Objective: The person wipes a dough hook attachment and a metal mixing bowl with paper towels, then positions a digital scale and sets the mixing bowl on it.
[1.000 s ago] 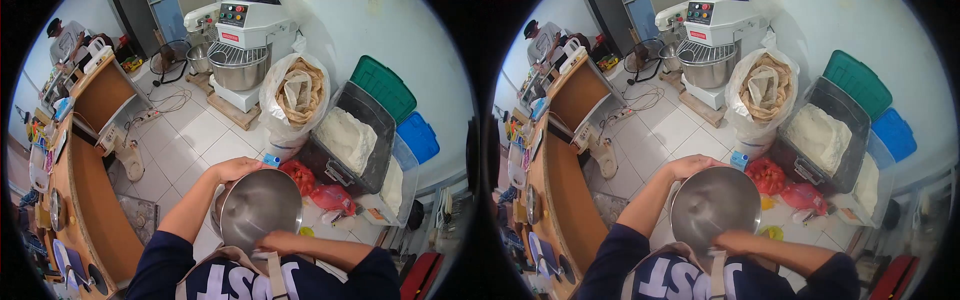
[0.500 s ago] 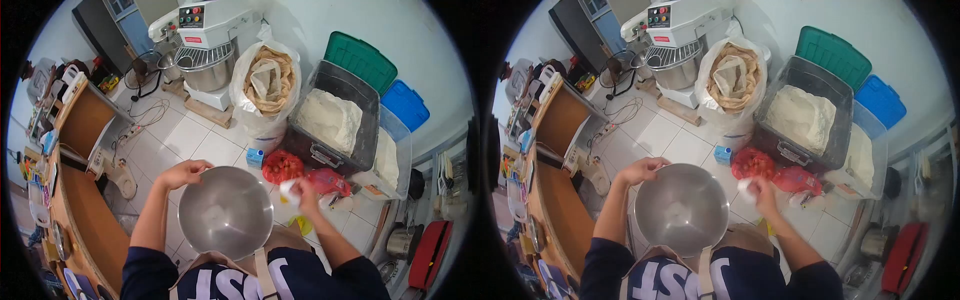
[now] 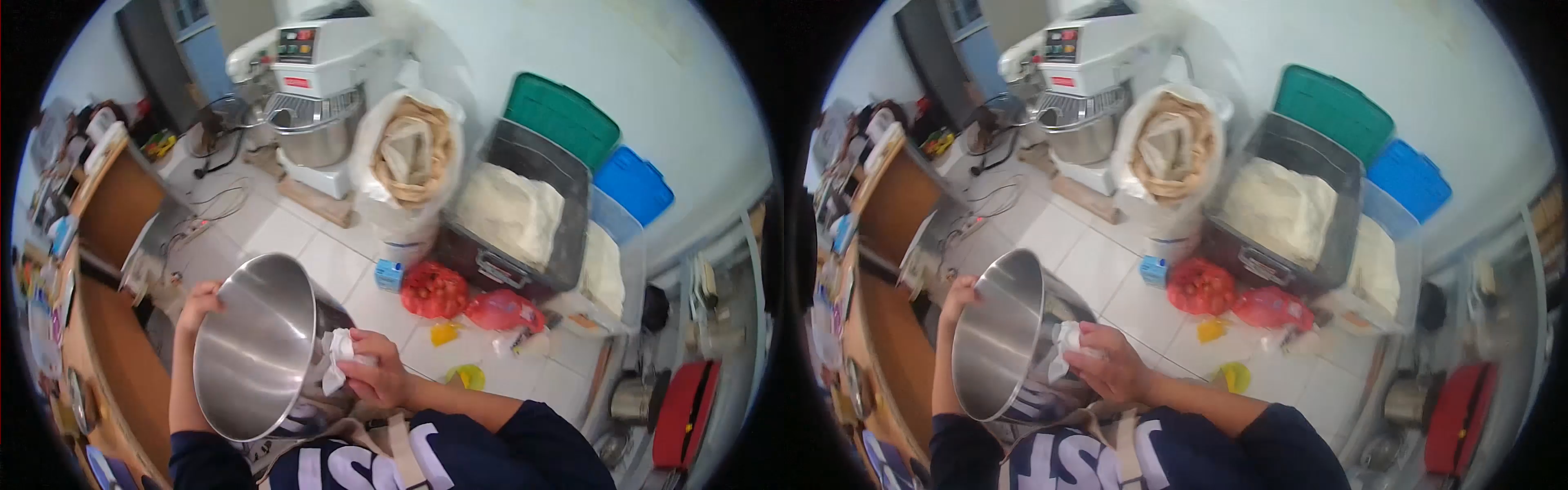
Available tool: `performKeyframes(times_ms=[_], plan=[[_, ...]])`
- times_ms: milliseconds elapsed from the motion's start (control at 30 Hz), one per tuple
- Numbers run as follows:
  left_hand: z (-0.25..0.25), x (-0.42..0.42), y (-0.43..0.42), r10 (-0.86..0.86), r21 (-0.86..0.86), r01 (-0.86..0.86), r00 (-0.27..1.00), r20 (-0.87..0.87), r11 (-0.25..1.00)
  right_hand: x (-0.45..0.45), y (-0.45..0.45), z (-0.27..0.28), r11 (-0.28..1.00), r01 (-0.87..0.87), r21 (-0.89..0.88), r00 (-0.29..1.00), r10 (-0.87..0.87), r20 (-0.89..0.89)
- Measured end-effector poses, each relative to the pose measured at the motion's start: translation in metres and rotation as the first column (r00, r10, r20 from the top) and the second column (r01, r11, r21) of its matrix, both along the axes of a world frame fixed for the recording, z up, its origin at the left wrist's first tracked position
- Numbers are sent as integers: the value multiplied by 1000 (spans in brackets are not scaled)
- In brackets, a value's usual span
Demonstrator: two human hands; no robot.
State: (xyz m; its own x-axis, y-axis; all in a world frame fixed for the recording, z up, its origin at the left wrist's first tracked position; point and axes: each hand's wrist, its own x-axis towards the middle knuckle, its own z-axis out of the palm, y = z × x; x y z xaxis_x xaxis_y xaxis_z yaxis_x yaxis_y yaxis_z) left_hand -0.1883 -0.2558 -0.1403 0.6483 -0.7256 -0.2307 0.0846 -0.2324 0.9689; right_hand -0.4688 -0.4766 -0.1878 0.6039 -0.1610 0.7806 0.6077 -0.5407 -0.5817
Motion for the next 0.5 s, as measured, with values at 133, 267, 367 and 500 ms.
performKeyframes(times_ms=[133,267,367,500], plan=[[-23,13,10,25,-24,-24,1000,13,999,11,-1,34,967,-221,-125,975,223,7],[-42,0,-10,-5,-179,-41,968,-250,983,20,-16,36,951,-244,-191,963,214,-164],[-42,-9,-33,-110,-269,34,955,-274,963,40,-40,38,961,-272,56,891,273,-363],[-40,-9,-66,-315,-364,238,934,-169,900,67,-62,-11,635,-300,712,567,719,-402]])
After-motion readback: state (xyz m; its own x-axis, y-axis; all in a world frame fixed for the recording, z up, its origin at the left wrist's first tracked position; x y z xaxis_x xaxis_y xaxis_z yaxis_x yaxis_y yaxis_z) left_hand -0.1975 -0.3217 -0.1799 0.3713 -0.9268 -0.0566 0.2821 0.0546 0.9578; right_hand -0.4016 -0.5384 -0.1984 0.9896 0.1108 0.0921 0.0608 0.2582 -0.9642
